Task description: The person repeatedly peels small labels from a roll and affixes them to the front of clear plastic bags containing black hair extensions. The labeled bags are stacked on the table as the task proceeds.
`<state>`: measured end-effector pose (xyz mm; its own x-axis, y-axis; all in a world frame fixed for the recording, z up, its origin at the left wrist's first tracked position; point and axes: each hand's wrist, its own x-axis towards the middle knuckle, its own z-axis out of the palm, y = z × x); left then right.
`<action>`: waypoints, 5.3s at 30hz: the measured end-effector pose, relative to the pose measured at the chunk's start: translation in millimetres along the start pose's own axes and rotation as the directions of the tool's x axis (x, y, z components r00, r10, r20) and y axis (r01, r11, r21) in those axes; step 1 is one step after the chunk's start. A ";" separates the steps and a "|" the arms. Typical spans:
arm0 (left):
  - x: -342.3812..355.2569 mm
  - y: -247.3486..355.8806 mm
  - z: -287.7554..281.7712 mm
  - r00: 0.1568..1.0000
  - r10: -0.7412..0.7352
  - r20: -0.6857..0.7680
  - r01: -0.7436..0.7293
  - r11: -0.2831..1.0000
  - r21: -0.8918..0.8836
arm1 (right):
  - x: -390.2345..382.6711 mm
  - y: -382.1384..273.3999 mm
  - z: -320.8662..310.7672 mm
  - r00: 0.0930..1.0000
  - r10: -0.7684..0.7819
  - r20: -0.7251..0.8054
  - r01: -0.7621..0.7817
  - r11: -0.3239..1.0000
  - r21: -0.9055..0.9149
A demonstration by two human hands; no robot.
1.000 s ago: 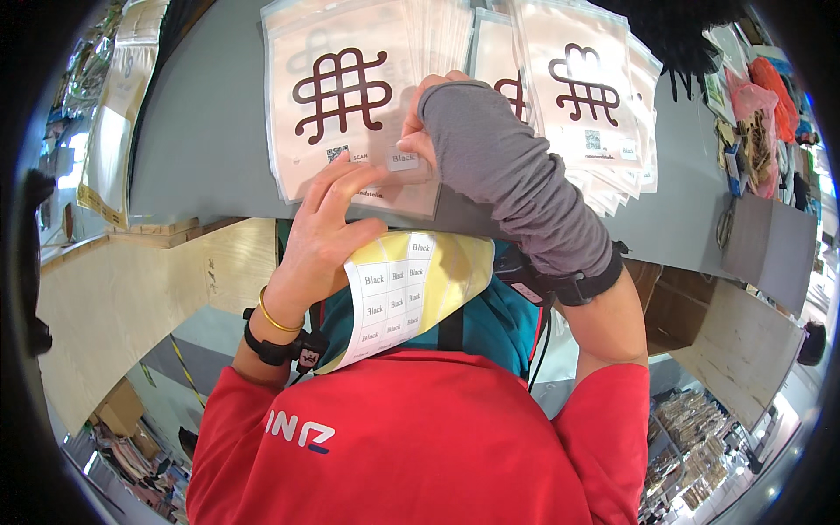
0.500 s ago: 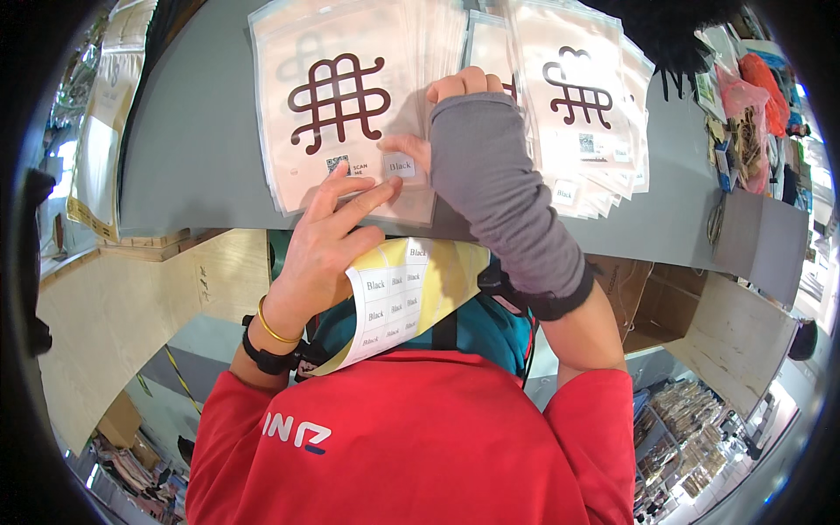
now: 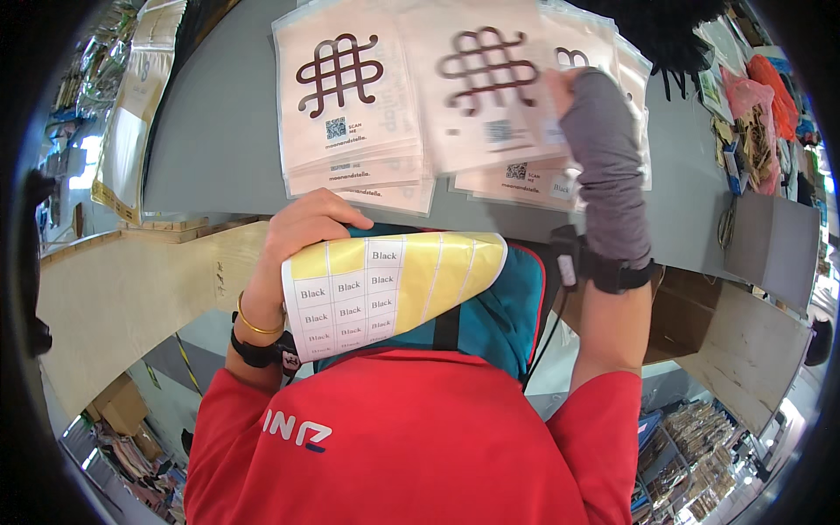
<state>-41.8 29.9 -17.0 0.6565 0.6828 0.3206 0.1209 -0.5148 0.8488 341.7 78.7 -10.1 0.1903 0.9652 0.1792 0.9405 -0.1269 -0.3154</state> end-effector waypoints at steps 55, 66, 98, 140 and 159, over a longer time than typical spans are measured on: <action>27.4 -33.9 3.7 0.999 0.004 0.050 -0.020 0.949 0.315 | 2.1 -111.9 73.0 0.816 -0.579 0.002 0.569 0.803 0.178; 23.7 -31.2 3.1 0.992 0.105 0.071 -0.116 0.978 0.176 | 7.4 -103.6 72.5 0.994 -0.109 0.029 0.099 0.968 0.232; 6.8 23.5 26.3 0.987 -0.010 -0.162 0.041 0.981 0.190 | -102.9 -109.4 -1.0 0.887 -0.306 0.346 0.138 0.890 0.434; -21.9 10.1 10.3 0.889 -0.441 0.123 0.458 0.843 -0.282 | -140.1 -149.2 19.7 0.868 -0.476 0.142 0.155 0.531 0.833; -21.5 0.1 18.8 0.818 -0.536 0.209 0.575 0.750 -0.328 | -140.2 -141.8 19.4 0.872 -0.489 0.022 0.338 0.634 0.695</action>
<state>-41.9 5.5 -31.7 0.6278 0.7261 -0.2803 0.2236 0.1767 0.9585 176.2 -34.2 -8.6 -0.2999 0.9087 0.2904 0.4649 0.4051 -0.7872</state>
